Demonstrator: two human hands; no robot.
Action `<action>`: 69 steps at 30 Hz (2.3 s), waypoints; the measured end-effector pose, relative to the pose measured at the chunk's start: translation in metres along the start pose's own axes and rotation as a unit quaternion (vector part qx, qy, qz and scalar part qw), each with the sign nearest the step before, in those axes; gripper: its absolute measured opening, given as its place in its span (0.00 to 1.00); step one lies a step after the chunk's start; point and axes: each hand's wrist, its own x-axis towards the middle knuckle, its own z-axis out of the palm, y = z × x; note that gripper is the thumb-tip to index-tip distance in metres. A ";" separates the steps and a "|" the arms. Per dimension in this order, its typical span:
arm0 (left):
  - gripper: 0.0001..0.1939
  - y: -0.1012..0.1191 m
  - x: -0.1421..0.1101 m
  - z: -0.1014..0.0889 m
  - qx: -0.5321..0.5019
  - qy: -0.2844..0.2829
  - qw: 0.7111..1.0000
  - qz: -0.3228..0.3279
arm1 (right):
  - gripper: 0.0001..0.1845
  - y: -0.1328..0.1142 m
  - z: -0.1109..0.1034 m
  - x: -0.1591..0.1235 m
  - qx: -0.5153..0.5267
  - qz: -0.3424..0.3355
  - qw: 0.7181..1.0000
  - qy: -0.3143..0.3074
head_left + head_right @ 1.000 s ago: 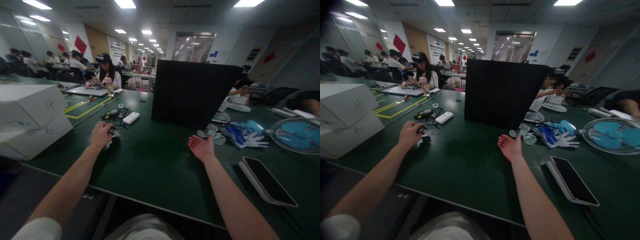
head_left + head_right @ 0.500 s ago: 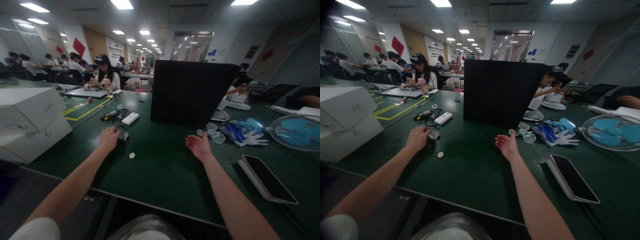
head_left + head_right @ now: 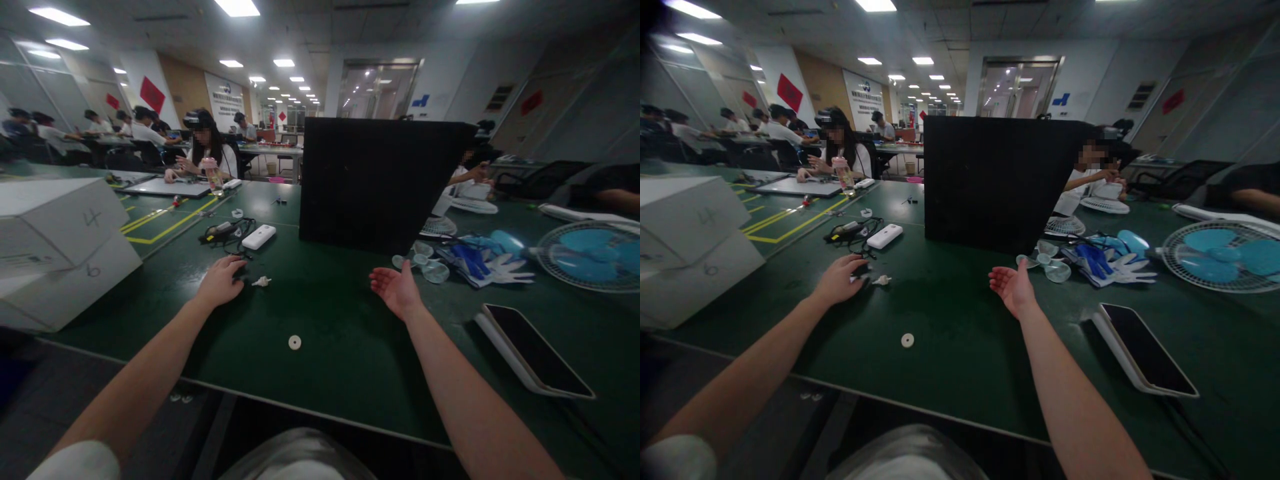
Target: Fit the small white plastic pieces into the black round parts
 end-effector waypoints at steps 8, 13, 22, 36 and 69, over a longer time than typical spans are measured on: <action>0.30 -0.003 0.010 0.008 -0.063 0.054 0.996 -0.037 | 0.39 -0.001 0.001 -0.001 -0.001 0.003 1.000 -0.005; 0.30 -0.008 0.013 0.010 -0.140 0.001 0.990 -0.026 | 0.40 -0.002 0.003 -0.003 0.000 0.005 1.000 -0.001; 0.35 0.052 -0.013 -0.007 -0.187 -0.078 0.976 0.073 | 0.41 0.001 -0.003 0.002 -0.003 0.004 1.000 0.003; 0.32 0.234 -0.006 0.019 -0.275 -0.124 0.936 0.179 | 0.41 0.002 0.000 0.001 -0.004 -0.004 1.000 -0.001; 0.40 0.196 0.026 0.002 -0.469 -0.115 0.874 0.048 | 0.22 0.014 0.069 -0.070 -0.518 -0.380 0.745 -0.176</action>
